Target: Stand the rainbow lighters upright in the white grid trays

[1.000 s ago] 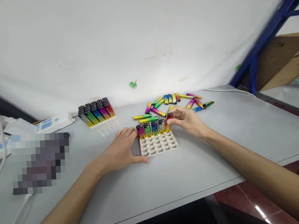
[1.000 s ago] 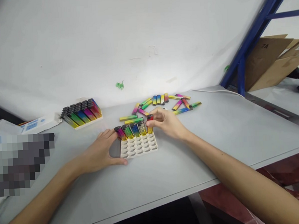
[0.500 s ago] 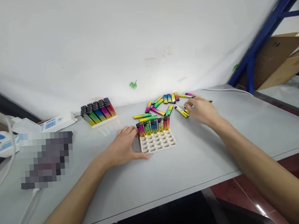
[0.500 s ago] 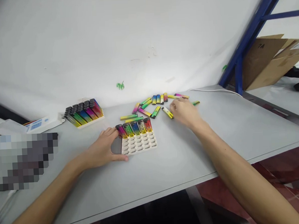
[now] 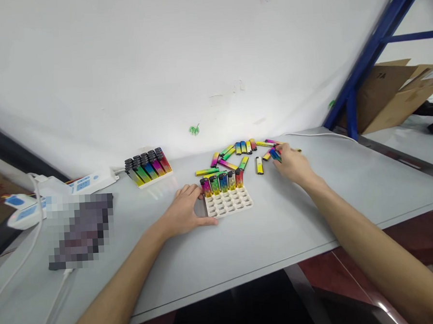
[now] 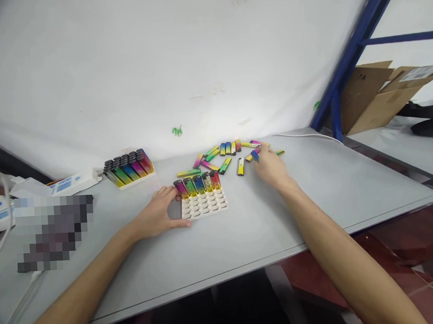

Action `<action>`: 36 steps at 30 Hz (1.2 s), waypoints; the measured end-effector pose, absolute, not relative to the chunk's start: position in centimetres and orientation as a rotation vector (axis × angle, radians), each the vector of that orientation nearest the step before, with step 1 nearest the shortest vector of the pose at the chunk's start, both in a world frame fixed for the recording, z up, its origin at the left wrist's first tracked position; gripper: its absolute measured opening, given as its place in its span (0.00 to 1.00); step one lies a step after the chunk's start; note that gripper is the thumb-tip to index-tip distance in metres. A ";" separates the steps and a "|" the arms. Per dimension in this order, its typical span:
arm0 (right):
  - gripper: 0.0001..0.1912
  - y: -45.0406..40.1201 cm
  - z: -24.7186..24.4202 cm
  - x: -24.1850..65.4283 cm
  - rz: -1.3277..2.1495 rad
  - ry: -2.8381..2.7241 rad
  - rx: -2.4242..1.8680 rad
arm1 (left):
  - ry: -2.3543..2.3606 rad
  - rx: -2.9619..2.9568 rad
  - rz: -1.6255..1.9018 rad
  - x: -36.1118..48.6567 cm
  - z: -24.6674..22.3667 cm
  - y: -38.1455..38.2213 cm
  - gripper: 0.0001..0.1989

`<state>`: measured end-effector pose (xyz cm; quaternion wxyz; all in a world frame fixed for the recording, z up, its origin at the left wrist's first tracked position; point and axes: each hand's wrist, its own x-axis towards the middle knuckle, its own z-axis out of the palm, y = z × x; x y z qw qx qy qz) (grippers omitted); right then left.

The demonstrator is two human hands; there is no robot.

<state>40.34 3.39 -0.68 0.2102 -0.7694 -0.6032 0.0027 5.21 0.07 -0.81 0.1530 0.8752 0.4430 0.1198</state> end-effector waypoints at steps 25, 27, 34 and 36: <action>0.31 1.4 -0.9 34.0 1.589 -1.196 -1.074 | 1.256 2.522 0.328 4.7 -0.6 0.2 0.33; 0.32 1.4 -0.9 33.9 1.581 -1.181 -1.083 | 1.267 2.511 0.325 4.9 -0.5 0.1 0.33; 0.26 1.5 -0.9 34.3 1.012 -1.480 -1.376 | 1.320 2.448 0.260 4.8 0.5 -0.3 0.32; 0.20 1.6 -0.9 34.7 0.597 -1.745 -1.548 | 1.333 2.418 0.240 4.6 0.7 -0.4 0.32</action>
